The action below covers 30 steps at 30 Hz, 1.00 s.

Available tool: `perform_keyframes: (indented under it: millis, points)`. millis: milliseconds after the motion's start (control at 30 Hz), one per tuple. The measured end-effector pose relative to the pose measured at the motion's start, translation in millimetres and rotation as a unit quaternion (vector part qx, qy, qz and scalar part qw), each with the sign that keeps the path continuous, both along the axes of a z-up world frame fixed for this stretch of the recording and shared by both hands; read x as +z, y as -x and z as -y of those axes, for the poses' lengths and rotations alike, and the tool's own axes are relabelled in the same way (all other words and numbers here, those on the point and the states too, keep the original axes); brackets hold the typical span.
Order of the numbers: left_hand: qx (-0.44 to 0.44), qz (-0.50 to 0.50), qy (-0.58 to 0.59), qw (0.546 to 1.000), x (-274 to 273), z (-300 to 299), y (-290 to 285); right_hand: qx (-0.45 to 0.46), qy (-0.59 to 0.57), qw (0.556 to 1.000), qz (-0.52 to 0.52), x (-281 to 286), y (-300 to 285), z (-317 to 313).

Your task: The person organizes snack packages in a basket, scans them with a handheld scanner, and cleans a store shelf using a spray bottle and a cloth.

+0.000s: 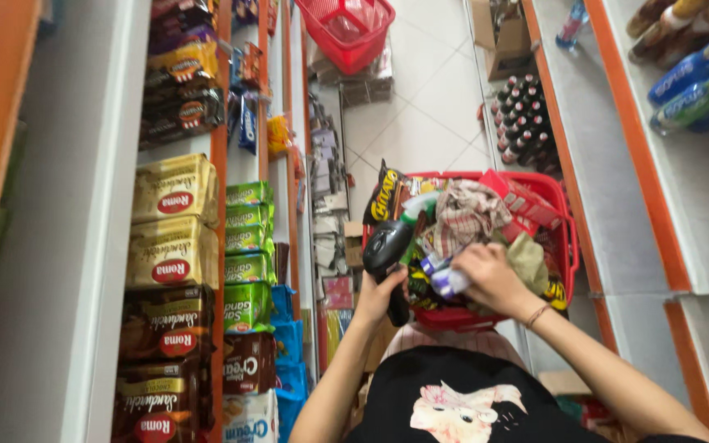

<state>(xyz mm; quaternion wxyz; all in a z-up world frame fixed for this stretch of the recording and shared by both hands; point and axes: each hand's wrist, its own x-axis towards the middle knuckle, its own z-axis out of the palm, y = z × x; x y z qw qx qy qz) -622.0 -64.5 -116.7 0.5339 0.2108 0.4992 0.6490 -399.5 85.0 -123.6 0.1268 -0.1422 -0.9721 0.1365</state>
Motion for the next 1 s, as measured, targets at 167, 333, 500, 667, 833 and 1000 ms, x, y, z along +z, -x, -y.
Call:
perform_keyframes:
  millis: [167, 333, 500, 667, 833, 1000]
  points:
    - [0.023, 0.001, 0.034, 0.999, 15, 10, -17, -0.165, 0.419, 0.848, -0.279, -19, -14, -9]
    - [0.033, -0.183, 0.057, 0.981, 37, 27, -61, -0.165, 0.677, 0.587, -0.412, -16, -33, -13]
    - [0.013, -0.292, 0.000, 0.956, 69, 34, -110, -0.067, 0.782, 0.412, -0.463, 2, -54, -10]
    - [-0.030, -0.304, 0.003, 0.952, 97, 37, -146, -0.015, 0.759, 0.460, -0.462, 25, -68, -6]
    - [-0.078, -0.303, 0.002, 0.950, 112, 49, -171, 0.017, 0.740, 0.479, -0.471, 36, -78, 2]
    - [-0.072, -0.311, -0.020, 0.947, 124, 57, -191, 0.035, 0.740, 0.477, -0.473, 38, -87, 4]
